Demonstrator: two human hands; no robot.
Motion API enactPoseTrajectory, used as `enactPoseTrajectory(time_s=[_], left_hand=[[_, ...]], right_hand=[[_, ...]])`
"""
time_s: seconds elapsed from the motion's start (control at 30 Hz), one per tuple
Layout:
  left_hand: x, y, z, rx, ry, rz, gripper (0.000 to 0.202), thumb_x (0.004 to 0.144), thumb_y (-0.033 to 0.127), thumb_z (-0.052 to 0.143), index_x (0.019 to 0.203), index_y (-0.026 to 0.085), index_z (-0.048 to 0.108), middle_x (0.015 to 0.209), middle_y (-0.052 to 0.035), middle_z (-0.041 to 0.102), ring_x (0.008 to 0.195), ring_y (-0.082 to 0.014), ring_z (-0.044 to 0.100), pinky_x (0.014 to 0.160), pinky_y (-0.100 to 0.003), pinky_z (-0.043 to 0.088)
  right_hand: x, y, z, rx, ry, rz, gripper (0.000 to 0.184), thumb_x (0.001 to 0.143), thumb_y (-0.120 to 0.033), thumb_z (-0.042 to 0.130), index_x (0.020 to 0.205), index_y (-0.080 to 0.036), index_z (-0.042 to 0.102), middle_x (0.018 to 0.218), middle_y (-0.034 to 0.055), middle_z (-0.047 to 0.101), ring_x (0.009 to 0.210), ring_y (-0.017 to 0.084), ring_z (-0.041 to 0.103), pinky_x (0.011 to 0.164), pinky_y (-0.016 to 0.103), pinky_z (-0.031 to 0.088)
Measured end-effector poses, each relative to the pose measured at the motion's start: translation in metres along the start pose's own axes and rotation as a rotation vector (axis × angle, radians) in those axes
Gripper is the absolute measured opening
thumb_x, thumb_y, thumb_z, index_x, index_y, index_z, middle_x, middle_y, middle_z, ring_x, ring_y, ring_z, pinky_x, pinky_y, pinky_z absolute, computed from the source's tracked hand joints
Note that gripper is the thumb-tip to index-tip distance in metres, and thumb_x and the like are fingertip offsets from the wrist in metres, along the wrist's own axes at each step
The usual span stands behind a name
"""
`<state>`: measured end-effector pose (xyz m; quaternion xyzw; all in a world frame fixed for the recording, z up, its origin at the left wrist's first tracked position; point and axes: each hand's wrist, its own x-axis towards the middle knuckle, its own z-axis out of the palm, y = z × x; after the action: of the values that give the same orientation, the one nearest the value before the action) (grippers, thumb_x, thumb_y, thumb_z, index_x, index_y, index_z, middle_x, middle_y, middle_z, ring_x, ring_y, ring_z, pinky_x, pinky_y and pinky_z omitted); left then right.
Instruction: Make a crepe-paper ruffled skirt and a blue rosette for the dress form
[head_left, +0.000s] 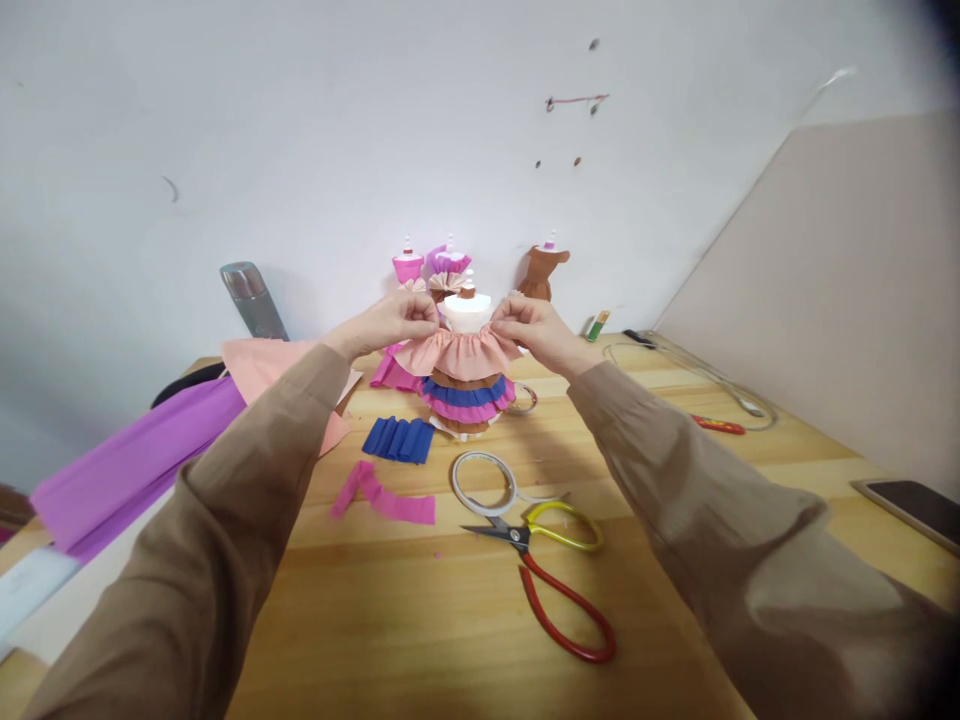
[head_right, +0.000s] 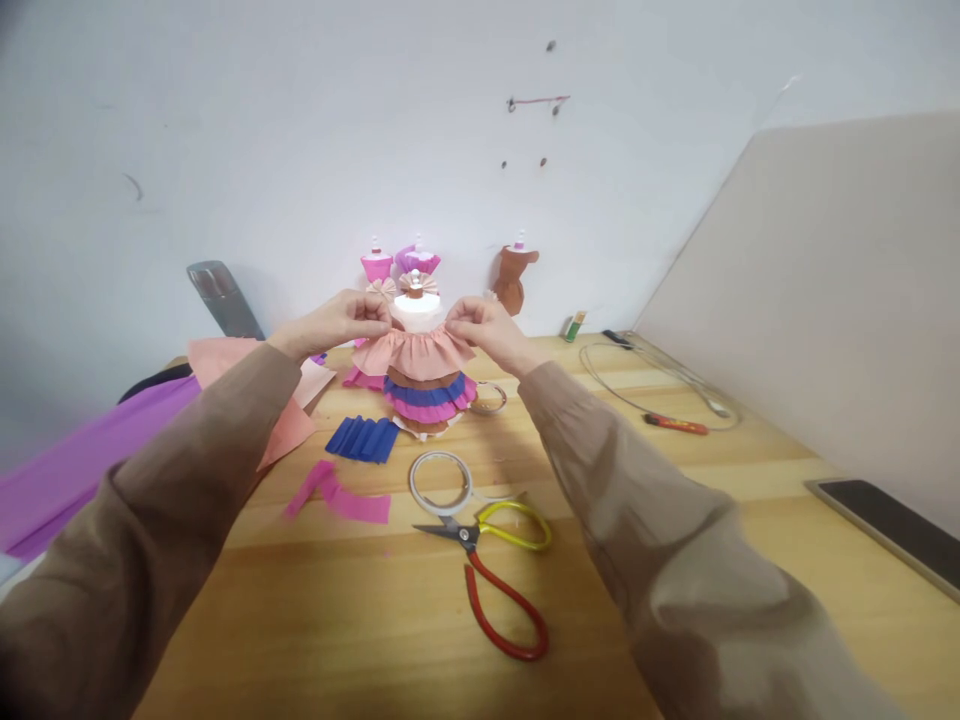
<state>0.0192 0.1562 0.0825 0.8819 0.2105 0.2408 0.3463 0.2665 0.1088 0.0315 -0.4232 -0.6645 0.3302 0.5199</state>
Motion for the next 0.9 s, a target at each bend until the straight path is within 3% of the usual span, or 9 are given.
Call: enactPoseTrajectory(time_s=[0.43,0.73,0.9], left_hand=[[0.014,-0.008,-0.005,0.157,-0.076,0.056,0.01,0.075,0.023,0.059,0.075,0.014,0.06,0.069,0.0026,0.047,0.066,-0.0111,0.042,0.061,-0.024,0.032],[0.019,-0.018,0.003,0.121,-0.004,0.031,0.012,0.073,0.02,0.059,0.08,0.013,0.064,0.071,0.0025,0.052,0.065,-0.0107,0.044,0.061,-0.024,0.035],[0.025,-0.022,0.009,0.129,0.029,0.083,0.022,0.075,0.021,0.058,0.091,0.011,0.067,0.084,-0.0019,0.063,0.08,-0.0154,0.056,0.075,-0.028,0.042]], right_hand=[[0.012,-0.004,-0.003,-0.036,-0.024,0.01,0.024,0.062,-0.033,0.076,0.07,-0.018,0.06,0.061,-0.002,0.058,0.057,0.012,0.051,0.053,0.026,0.038],[0.014,-0.003,-0.003,-0.045,-0.036,0.023,0.027,0.06,-0.037,0.077,0.071,-0.018,0.061,0.059,-0.002,0.057,0.053,0.012,0.049,0.05,0.026,0.037],[0.015,-0.003,-0.003,-0.037,-0.044,0.028,0.028,0.06,-0.037,0.078,0.07,-0.019,0.06,0.059,-0.0021,0.058,0.055,0.013,0.052,0.05,0.026,0.037]])
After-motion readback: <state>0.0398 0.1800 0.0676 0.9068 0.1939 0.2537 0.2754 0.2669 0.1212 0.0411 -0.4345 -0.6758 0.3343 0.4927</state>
